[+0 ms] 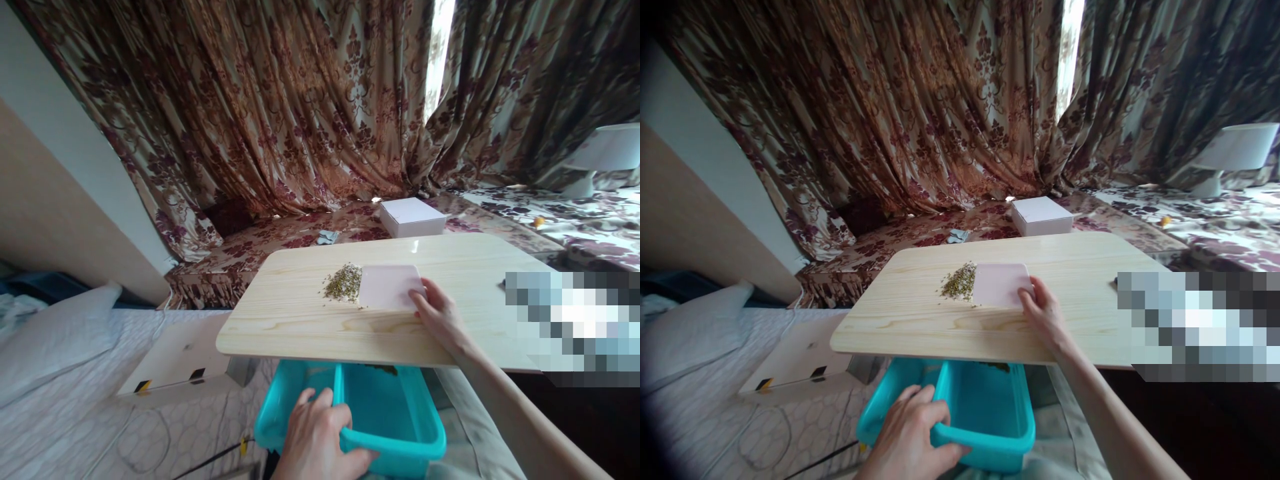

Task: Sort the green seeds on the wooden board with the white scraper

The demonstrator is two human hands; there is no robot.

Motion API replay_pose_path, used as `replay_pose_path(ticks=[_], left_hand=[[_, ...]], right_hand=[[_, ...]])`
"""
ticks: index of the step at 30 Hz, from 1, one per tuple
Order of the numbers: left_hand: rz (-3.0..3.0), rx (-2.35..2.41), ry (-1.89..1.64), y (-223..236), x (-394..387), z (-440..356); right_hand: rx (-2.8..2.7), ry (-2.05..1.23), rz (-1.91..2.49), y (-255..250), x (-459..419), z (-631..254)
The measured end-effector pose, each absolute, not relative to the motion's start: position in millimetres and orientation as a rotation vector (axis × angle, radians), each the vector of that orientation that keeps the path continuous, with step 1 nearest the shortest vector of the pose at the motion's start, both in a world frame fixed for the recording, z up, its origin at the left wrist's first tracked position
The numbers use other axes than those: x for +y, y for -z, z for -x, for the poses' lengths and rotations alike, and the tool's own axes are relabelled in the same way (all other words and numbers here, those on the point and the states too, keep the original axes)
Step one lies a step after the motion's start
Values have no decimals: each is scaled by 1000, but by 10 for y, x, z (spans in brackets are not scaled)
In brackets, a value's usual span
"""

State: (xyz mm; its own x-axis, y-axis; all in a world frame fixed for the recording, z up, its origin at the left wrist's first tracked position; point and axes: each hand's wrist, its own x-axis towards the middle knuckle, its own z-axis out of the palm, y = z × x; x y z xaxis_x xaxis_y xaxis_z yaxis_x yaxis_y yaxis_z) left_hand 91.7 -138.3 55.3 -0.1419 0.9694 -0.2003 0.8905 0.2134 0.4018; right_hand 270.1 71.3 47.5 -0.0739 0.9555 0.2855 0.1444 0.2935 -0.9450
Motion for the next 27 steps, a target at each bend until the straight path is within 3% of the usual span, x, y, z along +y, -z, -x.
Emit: replay_pose_path(ticks=[27], left_hand=[[-1725,2094,-313,-572,-1403,-918]], right_hand=[[-1440,-827,1201,-489,716,-2740]])
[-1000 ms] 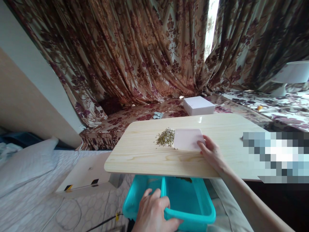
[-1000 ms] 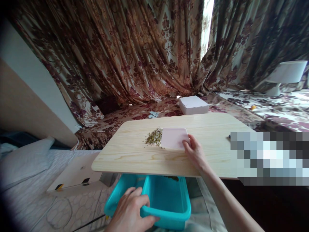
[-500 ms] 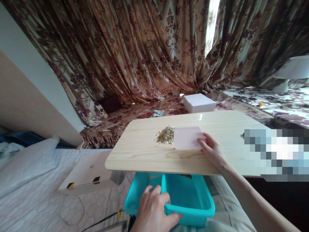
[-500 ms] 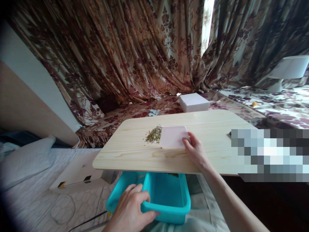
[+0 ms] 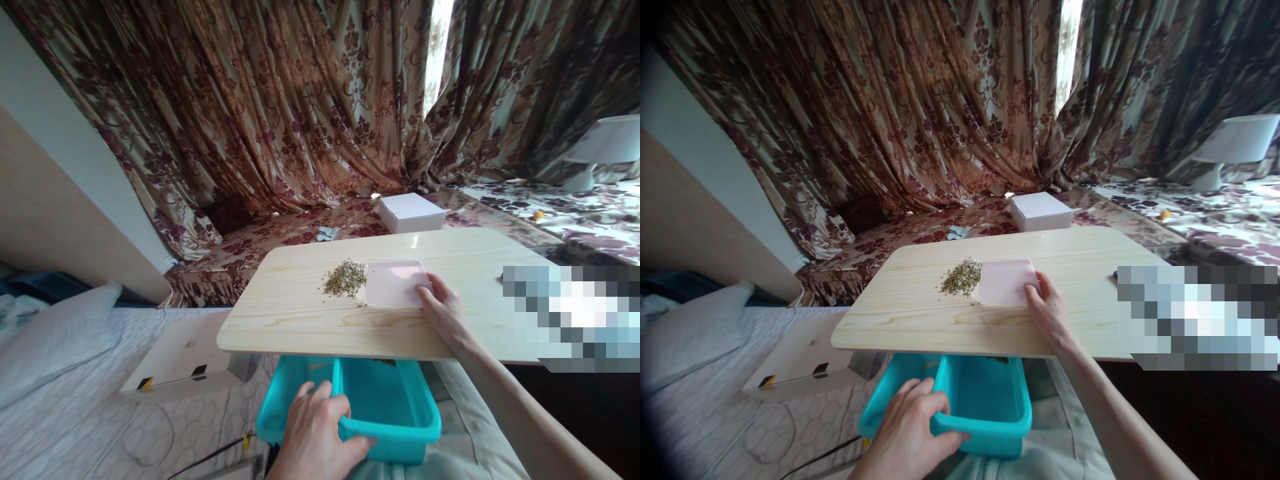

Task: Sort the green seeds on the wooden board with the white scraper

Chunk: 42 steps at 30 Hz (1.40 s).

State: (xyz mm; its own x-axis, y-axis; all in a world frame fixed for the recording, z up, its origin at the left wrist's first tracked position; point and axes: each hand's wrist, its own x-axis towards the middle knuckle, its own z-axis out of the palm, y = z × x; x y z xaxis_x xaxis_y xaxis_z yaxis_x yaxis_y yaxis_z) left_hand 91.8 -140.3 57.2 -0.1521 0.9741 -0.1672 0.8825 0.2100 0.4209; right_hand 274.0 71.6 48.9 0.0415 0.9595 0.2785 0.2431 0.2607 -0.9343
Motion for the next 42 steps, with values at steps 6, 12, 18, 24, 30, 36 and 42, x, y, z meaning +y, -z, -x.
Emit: replay_pose_path(ticks=[6,12,18,24,30,36,42], left_hand=[[-1719,2098,-343,-548,-1406,-910],[-1715,2107,-339,-537,-1409,-910],[-1727,2097,-344,-546,-1392,-902],[-1712,2091,-327,-542,-1392,-901],[-1705,2104,-253,-553,-1380,-899],[-1684,2108,-241,-564,-1384,-902],[-1693,2109,-239,-559,-1376,-900]], right_hand=[[-1417,-847,1172,-494,709,-2737],[-1431,-911,1081,-466,723,-2729],[-1440,-953,1079,-452,737,-2713],[-1463,-946,1064,-484,707,-2720],[-1490,-974,1024,-476,707,-2711],[-1524,-970,1025,-476,697,-2708],[-1543,-1008,979,-474,686,-2691]])
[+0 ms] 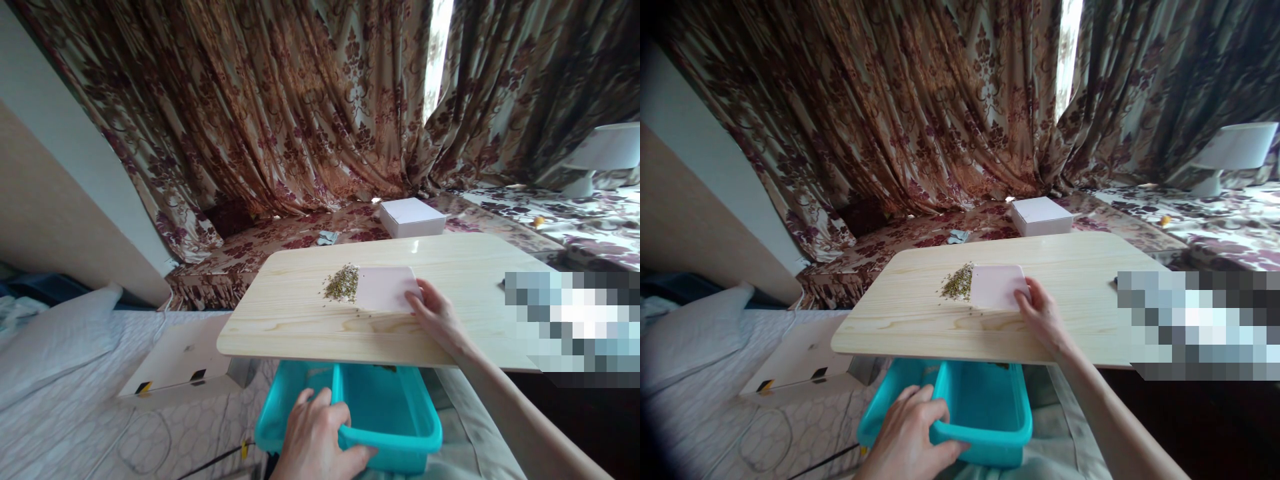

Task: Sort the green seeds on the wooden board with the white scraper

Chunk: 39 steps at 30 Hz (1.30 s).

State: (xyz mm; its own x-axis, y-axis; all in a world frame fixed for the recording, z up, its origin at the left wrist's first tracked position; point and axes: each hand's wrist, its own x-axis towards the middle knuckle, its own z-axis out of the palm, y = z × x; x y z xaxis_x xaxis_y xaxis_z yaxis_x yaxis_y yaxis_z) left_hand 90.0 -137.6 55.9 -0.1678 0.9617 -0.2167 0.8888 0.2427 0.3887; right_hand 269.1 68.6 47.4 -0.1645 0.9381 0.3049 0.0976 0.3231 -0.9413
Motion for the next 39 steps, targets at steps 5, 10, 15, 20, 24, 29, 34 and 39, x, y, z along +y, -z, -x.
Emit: replay_pose_path(ticks=[5,10,15,20,24,29,34,39], left_hand=[[-1688,2097,-232,-572,-1387,-893],[-1687,2093,-229,-584,-1385,-900],[-1687,2087,-206,-593,-1374,-904],[-1686,2101,-221,-593,-1387,-907],[-1694,2119,-223,-581,-1405,-898],[-1718,2194,-217,-560,-1436,-875],[-1734,2208,-224,-543,-1443,-865],[-1723,2217,-233,-545,-1422,-872]], right_hand=[[-1574,-1022,954,-493,676,-2691],[-1580,-1009,912,-510,666,-2683],[-1625,-1019,930,-546,634,-2673],[-1610,-1019,951,-579,616,-2680],[-1604,-1026,952,-553,640,-2684],[-1618,-1114,922,-517,661,-2687],[-1601,-1126,937,-495,699,-2686],[-1636,-1174,911,-486,672,-2700]])
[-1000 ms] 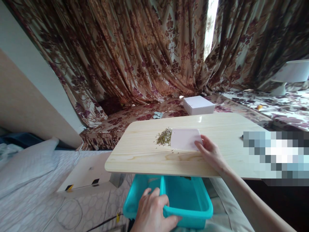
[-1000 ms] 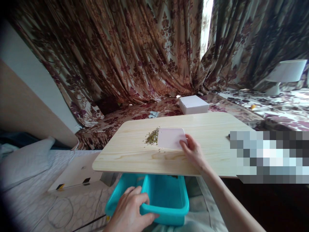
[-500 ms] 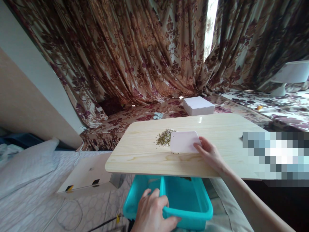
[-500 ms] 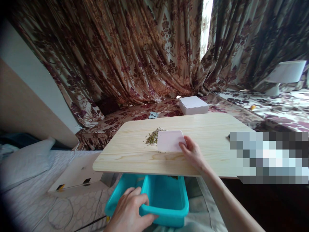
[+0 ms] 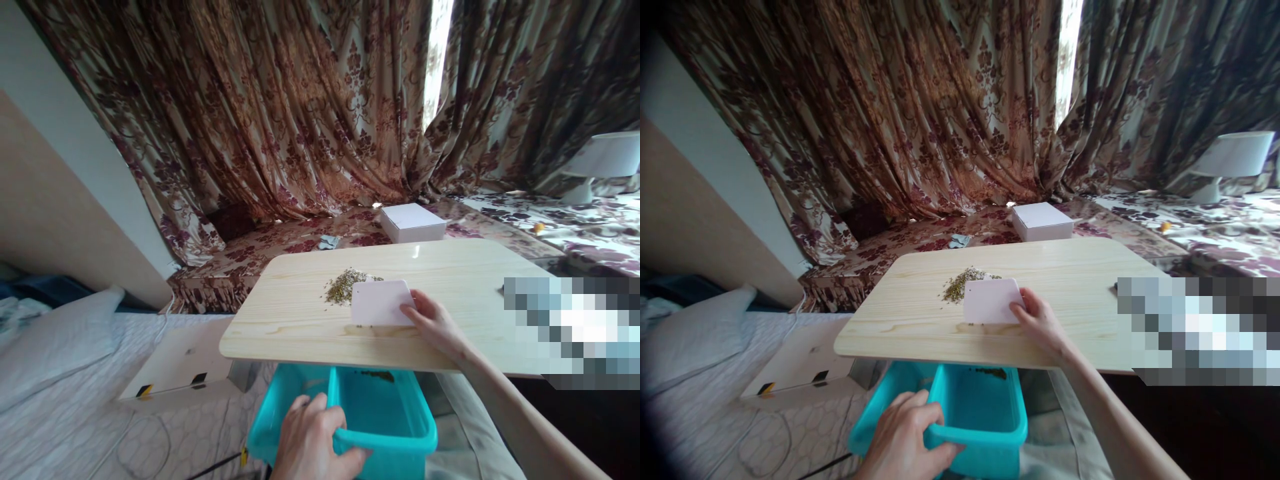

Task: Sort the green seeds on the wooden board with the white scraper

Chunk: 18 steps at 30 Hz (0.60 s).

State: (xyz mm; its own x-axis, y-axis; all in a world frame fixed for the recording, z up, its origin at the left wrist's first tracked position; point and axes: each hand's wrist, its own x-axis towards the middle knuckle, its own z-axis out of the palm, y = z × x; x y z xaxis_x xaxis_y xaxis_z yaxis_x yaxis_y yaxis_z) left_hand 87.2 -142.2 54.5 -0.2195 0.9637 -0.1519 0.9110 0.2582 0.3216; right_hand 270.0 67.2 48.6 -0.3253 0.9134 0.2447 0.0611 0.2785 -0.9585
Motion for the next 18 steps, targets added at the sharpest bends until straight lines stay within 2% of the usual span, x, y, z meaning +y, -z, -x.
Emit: replay_pose_path(ticks=[6,13,18], left_hand=[[-1700,2204,-253,-591,-1418,-871],[-1858,2001,-271,-564,-1290,-1140],[-1874,1831,-149,-613,-1168,-1367]], right_hand=[[-1774,-1405,851,-593,339,-2815],[-1421,-1039,1019,-587,599,-3023],[-1523,-1003,1100,-491,783,-3039]])
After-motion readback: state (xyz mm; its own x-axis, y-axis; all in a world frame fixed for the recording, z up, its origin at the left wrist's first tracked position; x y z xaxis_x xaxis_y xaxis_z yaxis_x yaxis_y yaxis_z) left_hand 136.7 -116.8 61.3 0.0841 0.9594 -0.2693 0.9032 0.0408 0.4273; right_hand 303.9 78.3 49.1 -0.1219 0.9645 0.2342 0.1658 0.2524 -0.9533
